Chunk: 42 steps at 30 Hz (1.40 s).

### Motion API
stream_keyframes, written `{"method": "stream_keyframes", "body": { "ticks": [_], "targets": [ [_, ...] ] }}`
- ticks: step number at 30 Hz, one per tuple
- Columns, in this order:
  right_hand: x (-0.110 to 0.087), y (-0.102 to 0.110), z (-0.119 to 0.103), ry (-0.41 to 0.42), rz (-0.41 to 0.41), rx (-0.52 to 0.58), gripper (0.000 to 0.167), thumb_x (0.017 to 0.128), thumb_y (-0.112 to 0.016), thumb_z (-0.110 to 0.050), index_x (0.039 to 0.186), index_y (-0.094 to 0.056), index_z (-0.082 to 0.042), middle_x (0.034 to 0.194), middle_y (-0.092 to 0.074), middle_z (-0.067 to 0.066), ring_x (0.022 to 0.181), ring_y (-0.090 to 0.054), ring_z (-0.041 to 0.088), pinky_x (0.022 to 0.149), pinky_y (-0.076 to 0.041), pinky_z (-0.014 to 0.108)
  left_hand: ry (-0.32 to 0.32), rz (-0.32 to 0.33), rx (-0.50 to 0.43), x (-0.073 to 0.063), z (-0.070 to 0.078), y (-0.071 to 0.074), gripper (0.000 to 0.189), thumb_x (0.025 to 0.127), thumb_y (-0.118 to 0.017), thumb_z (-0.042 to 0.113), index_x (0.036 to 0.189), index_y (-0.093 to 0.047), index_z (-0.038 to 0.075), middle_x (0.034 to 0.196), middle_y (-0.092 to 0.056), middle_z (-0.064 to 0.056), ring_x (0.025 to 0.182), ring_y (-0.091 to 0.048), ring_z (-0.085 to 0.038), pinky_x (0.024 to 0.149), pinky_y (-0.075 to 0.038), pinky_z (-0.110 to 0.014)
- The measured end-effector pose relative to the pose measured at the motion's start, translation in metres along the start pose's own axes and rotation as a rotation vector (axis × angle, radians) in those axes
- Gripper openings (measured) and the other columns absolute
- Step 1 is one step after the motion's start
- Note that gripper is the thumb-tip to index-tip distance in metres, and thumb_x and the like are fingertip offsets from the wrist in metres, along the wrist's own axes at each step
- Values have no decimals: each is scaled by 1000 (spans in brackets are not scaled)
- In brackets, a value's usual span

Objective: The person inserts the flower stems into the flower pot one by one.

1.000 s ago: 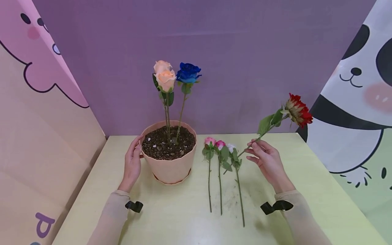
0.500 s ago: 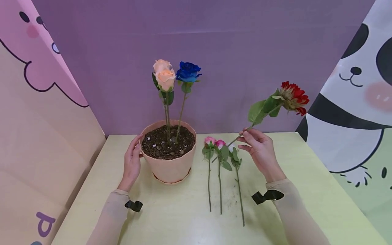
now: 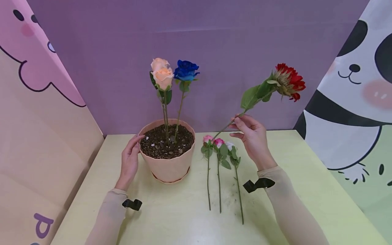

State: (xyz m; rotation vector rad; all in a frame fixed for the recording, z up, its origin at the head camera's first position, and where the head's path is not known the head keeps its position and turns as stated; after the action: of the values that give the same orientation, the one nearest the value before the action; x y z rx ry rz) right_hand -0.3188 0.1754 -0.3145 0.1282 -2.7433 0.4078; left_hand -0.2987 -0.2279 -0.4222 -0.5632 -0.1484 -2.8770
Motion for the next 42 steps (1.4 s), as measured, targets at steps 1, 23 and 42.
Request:
{"method": "stream_keyframes", "body": {
  "ticks": [1,23,42],
  "targets": [
    [2,-3,-1,10,2,3,14,104,-68,-11,108,-79,-18,102,-80,-5,89,-77,10,73,-64,27,-13,-2,0,0,1,0,41,113,-36,9,145,-59,-3,171,-40,-10,160,-34,-24,118,-40,-27],
    [11,-79,15,244,-30,-219,21,99,-70,3,116,-69,16,102,-83,-4,92,-77,7,73,-66,33,-178,70,137,-2,1,-1,25,111,-47,10,107,-66,-5,164,-50,-14,156,-41,-35,108,-44,-25],
    [15,-121,52,271,-125,-401,20,99,-71,1,116,-76,9,113,-77,29,95,-80,30,76,-65,52,-214,96,105,-5,0,-5,25,108,-51,15,108,-67,-5,165,-50,-11,152,-45,-36,86,-41,-18]
  ]
}}
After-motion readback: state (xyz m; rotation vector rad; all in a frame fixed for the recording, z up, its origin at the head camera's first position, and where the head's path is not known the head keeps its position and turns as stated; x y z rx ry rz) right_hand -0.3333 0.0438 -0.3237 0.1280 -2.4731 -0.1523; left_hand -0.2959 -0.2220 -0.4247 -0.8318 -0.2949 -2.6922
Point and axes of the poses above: each hand's wrist, its own x-axis towards the middle knuckle, its own y-axis out of the back of the hand, z = x × y, the point moved 4 cm from there along x, towards the middle knuckle
